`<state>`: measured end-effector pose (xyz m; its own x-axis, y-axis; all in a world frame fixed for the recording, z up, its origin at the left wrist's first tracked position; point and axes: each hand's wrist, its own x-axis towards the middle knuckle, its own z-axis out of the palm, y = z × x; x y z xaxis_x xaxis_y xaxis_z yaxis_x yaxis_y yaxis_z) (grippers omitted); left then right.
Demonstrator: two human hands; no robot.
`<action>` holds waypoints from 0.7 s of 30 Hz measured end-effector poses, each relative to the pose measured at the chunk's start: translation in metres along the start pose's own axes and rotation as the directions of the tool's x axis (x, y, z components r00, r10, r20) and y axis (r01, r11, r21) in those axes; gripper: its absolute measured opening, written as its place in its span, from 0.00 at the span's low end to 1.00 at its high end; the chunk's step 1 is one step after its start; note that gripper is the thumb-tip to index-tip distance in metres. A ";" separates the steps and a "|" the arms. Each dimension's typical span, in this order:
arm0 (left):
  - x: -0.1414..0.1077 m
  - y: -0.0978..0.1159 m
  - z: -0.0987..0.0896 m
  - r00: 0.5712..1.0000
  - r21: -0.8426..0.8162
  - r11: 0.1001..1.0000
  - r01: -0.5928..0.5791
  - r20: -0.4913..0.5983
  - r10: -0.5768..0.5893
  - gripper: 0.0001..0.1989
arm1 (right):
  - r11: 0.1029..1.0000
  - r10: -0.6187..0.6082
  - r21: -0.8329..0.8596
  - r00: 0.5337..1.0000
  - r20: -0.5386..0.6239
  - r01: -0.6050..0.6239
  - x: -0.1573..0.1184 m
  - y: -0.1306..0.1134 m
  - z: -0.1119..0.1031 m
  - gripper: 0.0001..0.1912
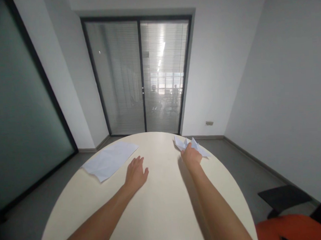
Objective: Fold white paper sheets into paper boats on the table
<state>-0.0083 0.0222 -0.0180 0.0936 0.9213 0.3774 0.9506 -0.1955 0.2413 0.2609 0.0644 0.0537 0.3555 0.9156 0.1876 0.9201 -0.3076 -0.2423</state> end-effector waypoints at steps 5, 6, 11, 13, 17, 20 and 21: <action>0.003 -0.019 0.000 0.974 0.150 0.963 0.226 -0.032 -0.224 0.33 | 0.998 0.003 -0.067 0.999 0.045 0.000 -0.029 -0.017 0.003 0.23; 0.002 -0.021 0.000 0.964 0.168 0.949 0.266 -0.021 -0.267 0.33 | 0.997 -0.015 -0.070 0.998 0.060 0.019 -0.035 -0.018 0.006 0.23; -0.006 -0.009 -0.006 0.982 0.186 0.965 0.187 0.003 -0.191 0.27 | 0.994 -0.094 -0.057 0.994 0.064 0.098 -0.064 -0.013 0.019 0.22; -0.011 0.002 -0.013 0.992 0.191 0.973 0.127 -0.006 -0.129 0.26 | 0.992 -0.116 -0.046 0.991 0.072 0.120 -0.070 -0.010 0.021 0.22; -0.017 0.020 -0.024 0.999 0.162 0.985 -0.051 0.018 0.049 0.21 | 0.981 -0.191 0.044 0.981 0.022 0.190 -0.072 -0.008 0.017 0.20; -0.021 0.031 -0.025 0.977 0.070 0.977 -0.200 0.095 0.193 0.18 | 0.935 -0.321 0.141 0.946 -0.051 0.325 -0.076 -0.012 0.016 0.18; -0.023 0.034 -0.024 0.960 0.019 0.967 -0.255 0.126 0.250 0.17 | 0.908 -0.376 0.167 0.923 -0.079 0.384 -0.078 -0.014 0.017 0.17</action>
<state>0.0149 -0.0138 0.0036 0.3650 0.8778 0.3103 0.9008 -0.4172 0.1203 0.2175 0.0015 0.0262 -0.0043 0.9408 0.3390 0.9449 0.1148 -0.3066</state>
